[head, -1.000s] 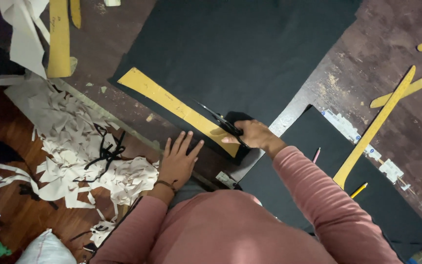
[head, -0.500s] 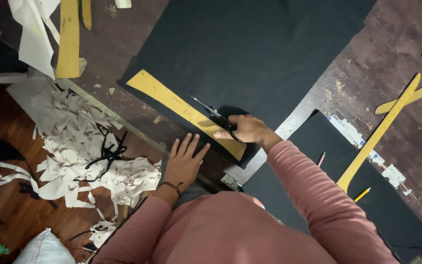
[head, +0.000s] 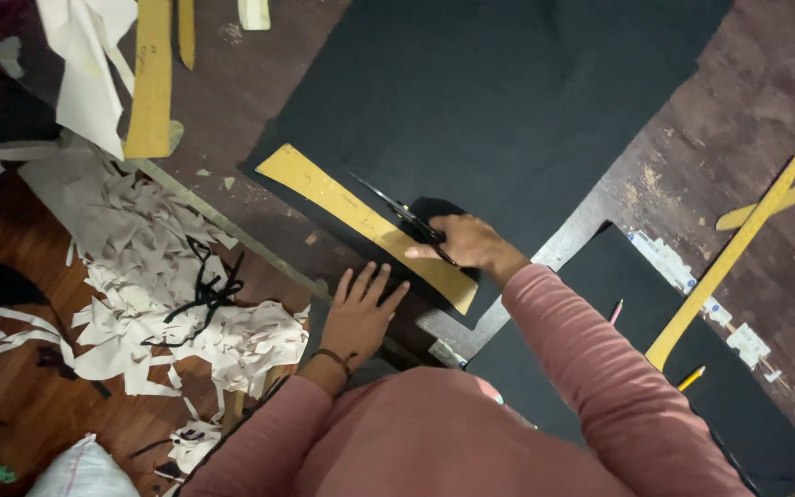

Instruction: The person marks a line on a large piece of black fabric using a yellow pattern and a pencil, then cuts the fabric along the marked line with scissors. They repeat the process by placing the pattern on another section of the fabric and cutting it out.

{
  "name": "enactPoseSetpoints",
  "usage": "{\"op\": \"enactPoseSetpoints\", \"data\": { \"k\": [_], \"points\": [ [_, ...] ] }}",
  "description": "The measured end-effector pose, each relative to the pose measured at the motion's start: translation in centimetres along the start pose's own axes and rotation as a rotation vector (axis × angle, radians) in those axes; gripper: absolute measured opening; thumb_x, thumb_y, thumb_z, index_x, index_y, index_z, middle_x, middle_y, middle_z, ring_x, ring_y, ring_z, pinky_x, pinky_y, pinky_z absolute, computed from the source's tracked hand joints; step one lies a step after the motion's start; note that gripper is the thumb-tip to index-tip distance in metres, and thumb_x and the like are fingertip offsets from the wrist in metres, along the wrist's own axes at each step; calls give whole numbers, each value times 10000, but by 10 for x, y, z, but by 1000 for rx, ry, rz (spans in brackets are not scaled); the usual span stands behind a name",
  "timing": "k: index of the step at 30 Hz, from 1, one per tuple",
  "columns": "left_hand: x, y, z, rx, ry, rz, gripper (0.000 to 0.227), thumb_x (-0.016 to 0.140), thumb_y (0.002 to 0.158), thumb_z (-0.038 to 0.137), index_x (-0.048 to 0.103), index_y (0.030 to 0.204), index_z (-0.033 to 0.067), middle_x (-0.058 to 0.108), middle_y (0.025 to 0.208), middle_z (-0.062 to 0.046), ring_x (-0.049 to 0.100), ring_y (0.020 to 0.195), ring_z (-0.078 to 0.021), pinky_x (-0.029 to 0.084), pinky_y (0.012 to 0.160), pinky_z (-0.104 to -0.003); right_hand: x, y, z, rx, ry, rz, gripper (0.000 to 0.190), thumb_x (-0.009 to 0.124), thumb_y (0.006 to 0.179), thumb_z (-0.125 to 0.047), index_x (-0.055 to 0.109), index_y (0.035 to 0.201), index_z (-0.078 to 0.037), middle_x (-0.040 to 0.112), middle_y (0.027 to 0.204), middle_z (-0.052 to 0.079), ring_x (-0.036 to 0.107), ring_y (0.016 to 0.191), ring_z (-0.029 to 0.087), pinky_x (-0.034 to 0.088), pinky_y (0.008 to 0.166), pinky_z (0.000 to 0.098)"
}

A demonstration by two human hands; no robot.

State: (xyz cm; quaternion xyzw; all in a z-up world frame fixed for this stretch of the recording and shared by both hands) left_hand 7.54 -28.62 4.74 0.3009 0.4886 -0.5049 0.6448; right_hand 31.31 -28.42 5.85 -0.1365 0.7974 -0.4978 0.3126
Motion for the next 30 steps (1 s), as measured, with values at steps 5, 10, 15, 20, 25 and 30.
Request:
{"op": "enactPoseSetpoints", "data": {
  "k": [5,10,15,20,25,30],
  "points": [
    [3,-2,-5,1,0,16,664,639,959,316,404,1574,236,422,1565,-127,360,1479,-330,200,1235,-594,-23,-17,-36,-28,15,-44,744,614,735,-859,700,1033,-183,752,1078,175,661,1201,402,521,1013,512],
    [1,-3,-6,15,-21,2,666,701,923,292,455,1530,174,428,1556,-132,368,1469,-332,200,1241,-603,-12,5,-31,-20,-50,32,492,667,809,-678,719,1077,-268,759,1067,125,686,1154,382,547,972,523],
    [-1,0,-9,27,-44,-18,714,761,879,267,463,1517,150,436,1540,-136,366,1465,-336,202,1234,-623,-16,30,-36,-4,-66,60,570,655,801,-687,719,1189,-275,761,1115,138,689,1154,393,551,977,540],
    [-2,0,-13,69,-27,39,769,819,816,308,497,1492,134,476,1515,-148,408,1440,-348,256,1220,-638,-31,9,-73,-29,-26,43,412,638,873,-433,712,1242,-264,770,1092,147,687,1151,408,544,992,567],
    [2,-1,-14,83,-14,67,739,819,809,321,531,1465,137,487,1488,-136,424,1421,-343,314,1198,-614,-30,36,-75,-52,-31,60,632,672,766,-697,730,1215,-256,755,1168,123,664,1182,427,524,1009,575],
    [3,1,-18,82,-14,118,715,838,787,319,570,1427,146,494,1480,-119,445,1399,-331,335,1188,-605,-47,18,-104,-70,14,59,563,633,812,-649,744,1048,-150,762,1048,208,669,1148,458,517,1002,551]
  ]
}}
Point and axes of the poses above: each hand's wrist, its own y-axis towards the middle knuckle, its own x-axis out of the palm, z = x × y, the point moved 5 cm from there along y, towards the middle knuckle
